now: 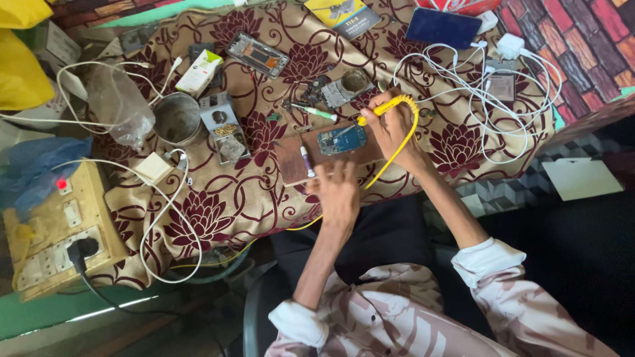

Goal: The person uses a soldering iron and solder wire to attach components to a small blue circuit board. They repeatedly apply the soldering iron to different points on the board while feeding solder with the other hand. The board remains on a wooden mat throughout the process.

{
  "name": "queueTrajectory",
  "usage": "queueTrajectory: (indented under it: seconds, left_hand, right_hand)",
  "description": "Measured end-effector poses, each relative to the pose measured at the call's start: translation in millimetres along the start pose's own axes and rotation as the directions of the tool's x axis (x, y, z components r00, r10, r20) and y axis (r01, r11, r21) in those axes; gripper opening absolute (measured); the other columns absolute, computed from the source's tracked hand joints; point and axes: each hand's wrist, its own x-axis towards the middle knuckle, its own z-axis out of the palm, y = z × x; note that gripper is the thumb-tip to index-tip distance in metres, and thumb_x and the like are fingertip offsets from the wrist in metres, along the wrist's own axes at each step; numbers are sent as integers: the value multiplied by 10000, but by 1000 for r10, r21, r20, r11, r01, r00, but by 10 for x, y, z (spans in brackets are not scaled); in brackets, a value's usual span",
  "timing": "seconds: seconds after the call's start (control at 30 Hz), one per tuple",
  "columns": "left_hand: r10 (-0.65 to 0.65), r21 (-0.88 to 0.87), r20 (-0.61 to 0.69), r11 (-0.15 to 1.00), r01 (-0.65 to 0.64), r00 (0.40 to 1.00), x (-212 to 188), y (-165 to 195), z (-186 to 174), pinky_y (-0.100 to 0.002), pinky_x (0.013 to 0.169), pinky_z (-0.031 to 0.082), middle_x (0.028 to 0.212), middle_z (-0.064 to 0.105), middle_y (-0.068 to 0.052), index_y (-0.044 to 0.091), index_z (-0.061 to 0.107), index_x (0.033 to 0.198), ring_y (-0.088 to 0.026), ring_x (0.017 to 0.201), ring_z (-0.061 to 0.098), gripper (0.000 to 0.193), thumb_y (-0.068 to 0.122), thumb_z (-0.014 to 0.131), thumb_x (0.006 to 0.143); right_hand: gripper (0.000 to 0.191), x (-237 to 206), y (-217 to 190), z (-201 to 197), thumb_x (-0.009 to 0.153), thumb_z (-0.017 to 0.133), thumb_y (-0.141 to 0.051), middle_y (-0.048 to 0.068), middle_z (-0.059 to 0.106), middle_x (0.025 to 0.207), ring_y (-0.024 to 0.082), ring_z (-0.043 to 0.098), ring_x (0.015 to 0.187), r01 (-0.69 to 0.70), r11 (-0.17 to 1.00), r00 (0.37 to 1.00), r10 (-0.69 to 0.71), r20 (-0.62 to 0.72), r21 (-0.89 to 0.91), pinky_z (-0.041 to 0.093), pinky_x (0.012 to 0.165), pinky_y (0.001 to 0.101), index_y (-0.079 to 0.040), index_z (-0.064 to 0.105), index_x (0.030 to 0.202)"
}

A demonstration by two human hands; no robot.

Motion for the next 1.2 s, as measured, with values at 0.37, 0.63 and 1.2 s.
queueTrajectory:
  seconds: [0.37,0.63,1.2]
  left_hand:
    - [-376,-959,222,84,271,900,-284,518,-1172,-313,994,482,1059,781,-20,46,358,1555,-110,974,659,836,-3,792,843]
    - [-338,-982,108,110,154,935,-494,716,-1404,-312,994,416,940,787,-37,-11,427,1499,-81,943,552,818,-61,855,804]
    - [-118,16,-295,992,129,948,-240,-518,-419,-660,927,334,1324,543,-327,-61,523,1331,-445,1258,411,524,367,593,1037]
  right_hand:
    - [201,28,-100,-72,1061,676,-157,117,587,929,253,605,863,-53,994,995,45,89,90,470,773,400,-2,550,1041]
    - [207,34,-176,-114,1044,713,-129,124,579,963,274,551,932,90,995,992,-94,90,41,473,823,413,10,560,1032]
    - [199,-67,-167,32,1072,671,-138,121,567,952,261,584,818,-6,1000,1000,6,8,17,469,743,403,-5,523,1074]
